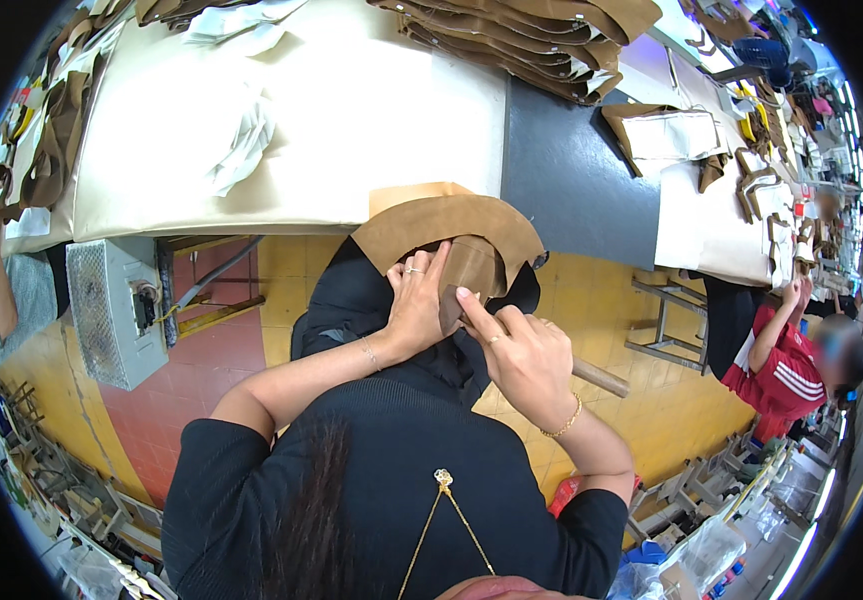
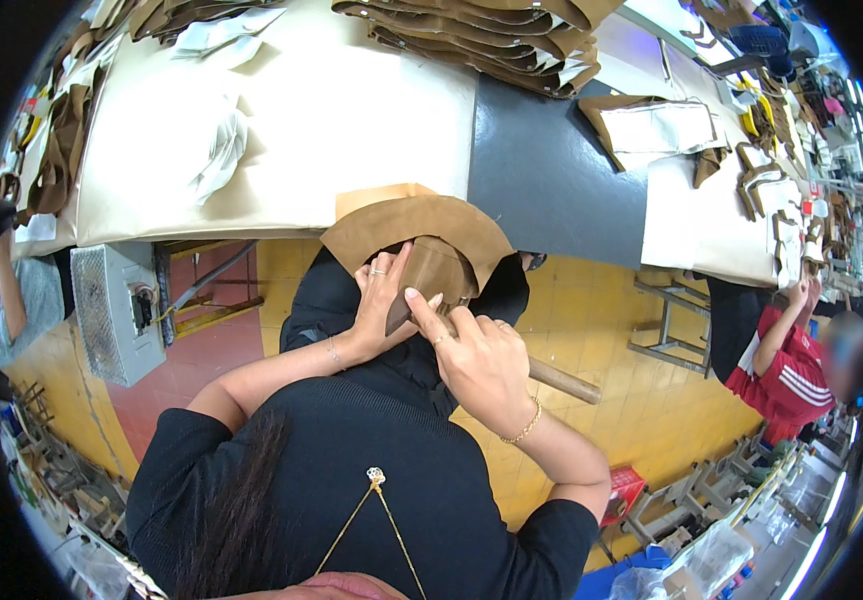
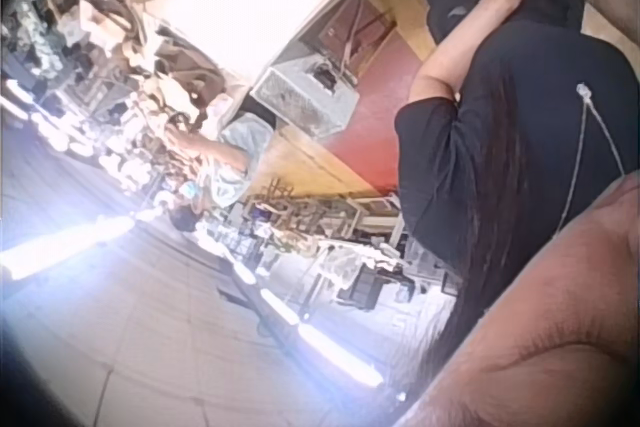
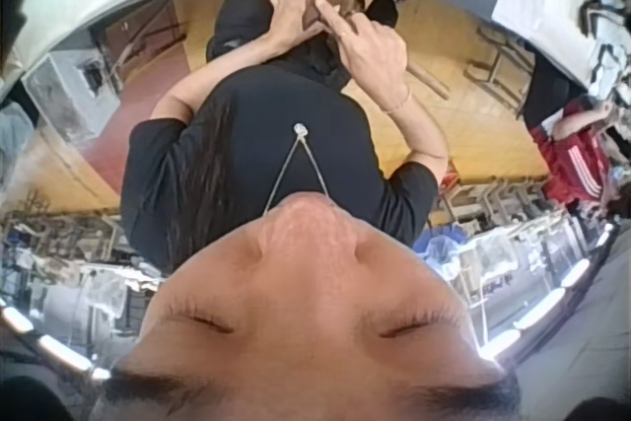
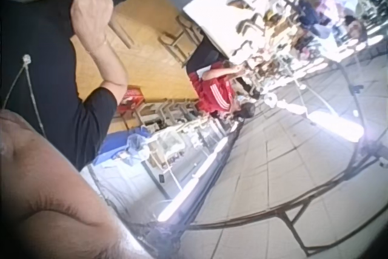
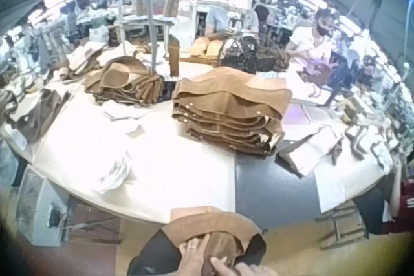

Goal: The person repeatedly picks up a brown leather piece and a white insert, aligns them, and uses a wooden mallet to tap the insert into place. The person then places the assembled unit on a stack and repeats the process with new pieces.

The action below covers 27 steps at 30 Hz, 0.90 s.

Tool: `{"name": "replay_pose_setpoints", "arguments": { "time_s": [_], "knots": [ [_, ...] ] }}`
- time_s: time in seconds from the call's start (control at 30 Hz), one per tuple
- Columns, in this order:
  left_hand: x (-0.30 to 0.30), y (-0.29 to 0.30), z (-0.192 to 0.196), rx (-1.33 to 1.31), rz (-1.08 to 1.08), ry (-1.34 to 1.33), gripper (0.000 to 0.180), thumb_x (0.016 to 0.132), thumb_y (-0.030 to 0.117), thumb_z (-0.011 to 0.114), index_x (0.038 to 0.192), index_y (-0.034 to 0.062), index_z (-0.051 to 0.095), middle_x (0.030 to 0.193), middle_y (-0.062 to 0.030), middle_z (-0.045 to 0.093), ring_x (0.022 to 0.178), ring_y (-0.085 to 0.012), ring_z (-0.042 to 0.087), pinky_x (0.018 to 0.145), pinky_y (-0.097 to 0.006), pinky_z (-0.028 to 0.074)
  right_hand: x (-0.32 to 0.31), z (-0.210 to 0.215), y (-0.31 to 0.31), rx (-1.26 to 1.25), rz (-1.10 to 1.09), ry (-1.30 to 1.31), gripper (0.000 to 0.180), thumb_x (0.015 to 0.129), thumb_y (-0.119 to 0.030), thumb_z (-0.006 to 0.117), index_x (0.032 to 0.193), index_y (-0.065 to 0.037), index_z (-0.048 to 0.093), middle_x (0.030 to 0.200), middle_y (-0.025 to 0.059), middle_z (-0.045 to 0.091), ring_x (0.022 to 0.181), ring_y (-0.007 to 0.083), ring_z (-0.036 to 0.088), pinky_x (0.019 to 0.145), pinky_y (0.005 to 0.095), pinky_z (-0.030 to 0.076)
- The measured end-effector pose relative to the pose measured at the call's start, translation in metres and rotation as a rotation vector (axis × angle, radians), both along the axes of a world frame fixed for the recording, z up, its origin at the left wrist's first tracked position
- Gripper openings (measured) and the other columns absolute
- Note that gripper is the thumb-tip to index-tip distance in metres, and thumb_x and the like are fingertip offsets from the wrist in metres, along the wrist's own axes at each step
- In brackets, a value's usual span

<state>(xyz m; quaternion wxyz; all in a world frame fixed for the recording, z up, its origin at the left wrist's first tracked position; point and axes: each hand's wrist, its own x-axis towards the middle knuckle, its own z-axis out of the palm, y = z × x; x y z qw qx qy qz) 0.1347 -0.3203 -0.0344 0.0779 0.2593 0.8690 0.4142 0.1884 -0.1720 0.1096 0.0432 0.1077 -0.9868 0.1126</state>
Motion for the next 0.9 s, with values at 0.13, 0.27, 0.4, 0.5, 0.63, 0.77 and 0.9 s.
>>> {"name": "replay_pose_setpoints", "arguments": {
  "time_s": [0.13, 0.27, 0.4, 0.5, 0.63, 0.77, 0.9],
  "knots": [
    [0.000, 0.002, 0.004, 0.005, 0.015, -0.029, 0.091, 0.075, 0.038, 0.078, 0.144, -0.0049, 0.037, 0.111, -0.0154, 0.045, 0.107, -0.0283, 0.045, 0.094, -0.045, 0.027, -0.010, 0.008, 0.001, -0.038, -0.091, -0.011, 0.052, 0.085, -0.020, 0.070, 0.136, -0.025, 0.059, 0.067, 0.0032, 0.051, 0.051, 0.0187, 0.055, 0.049, 0.0323, 0.044],
    [0.000, 0.004, 0.003, -0.010, 0.028, -0.036, 0.089, 0.077, 0.042, 0.076, 0.144, -0.0049, 0.039, 0.112, -0.0155, 0.046, 0.106, -0.0280, 0.045, 0.094, -0.045, 0.027, -0.032, 0.017, 0.013, -0.001, -0.109, -0.169, 0.046, 0.088, -0.023, 0.067, 0.134, -0.022, 0.061, 0.067, 0.0049, 0.055, 0.050, 0.0207, 0.058, 0.046, 0.0339, 0.046],
    [-0.001, 0.004, 0.005, -0.031, 0.012, -0.046, 0.089, 0.079, 0.044, 0.074, 0.144, -0.0049, 0.038, 0.111, -0.0151, 0.046, 0.106, -0.0277, 0.045, 0.094, -0.045, 0.027, -0.041, 0.022, 0.010, -0.113, -0.212, -0.056, 0.044, 0.090, -0.026, 0.066, 0.133, -0.023, 0.061, 0.065, 0.0048, 0.056, 0.051, 0.0218, 0.060, 0.047, 0.0335, 0.048],
    [-0.003, 0.005, 0.004, -0.026, 0.007, -0.037, 0.089, 0.079, 0.044, 0.074, 0.144, -0.0050, 0.038, 0.112, -0.0148, 0.046, 0.106, -0.0277, 0.045, 0.094, -0.045, 0.027, -0.052, 0.025, 0.014, 0.108, -0.141, -0.265, 0.043, 0.090, -0.026, 0.066, 0.133, -0.023, 0.061, 0.067, 0.0050, 0.058, 0.053, 0.0228, 0.061, 0.048, 0.0340, 0.048],
    [-0.001, 0.004, 0.007, -0.046, 0.021, -0.062, 0.089, 0.080, 0.044, 0.074, 0.144, -0.0049, 0.037, 0.114, -0.0155, 0.047, 0.109, -0.0279, 0.045, 0.097, -0.044, 0.026, -0.052, 0.030, 0.012, -0.153, -0.308, 0.037, 0.040, 0.091, -0.027, 0.065, 0.131, -0.023, 0.062, 0.070, 0.0062, 0.061, 0.057, 0.0246, 0.063, 0.051, 0.0356, 0.049],
    [-0.002, 0.002, 0.008, -0.077, 0.011, -0.104, 0.092, 0.079, 0.046, 0.075, 0.145, -0.0044, 0.037, 0.115, -0.0160, 0.046, 0.113, -0.0282, 0.042, 0.101, -0.045, 0.025, -0.057, 0.002, 0.035, -0.116, -0.418, 0.042, 0.038, 0.091, -0.025, 0.065, 0.129, -0.022, 0.063, 0.075, 0.0075, 0.062, 0.064, 0.0273, 0.065, 0.057, 0.0388, 0.051],
    [-0.004, 0.001, 0.013, -0.121, -0.019, -0.119, 0.096, 0.079, 0.052, 0.073, 0.146, -0.0057, 0.034, 0.118, -0.0179, 0.044, 0.114, -0.0313, 0.041, 0.101, -0.046, 0.025, -0.072, -0.069, 0.102, -0.010, -0.593, 0.063, 0.040, 0.089, -0.015, 0.066, 0.129, -0.020, 0.063, 0.090, 0.0116, 0.063, 0.081, 0.0314, 0.065, 0.071, 0.0420, 0.053]
  ]
}}
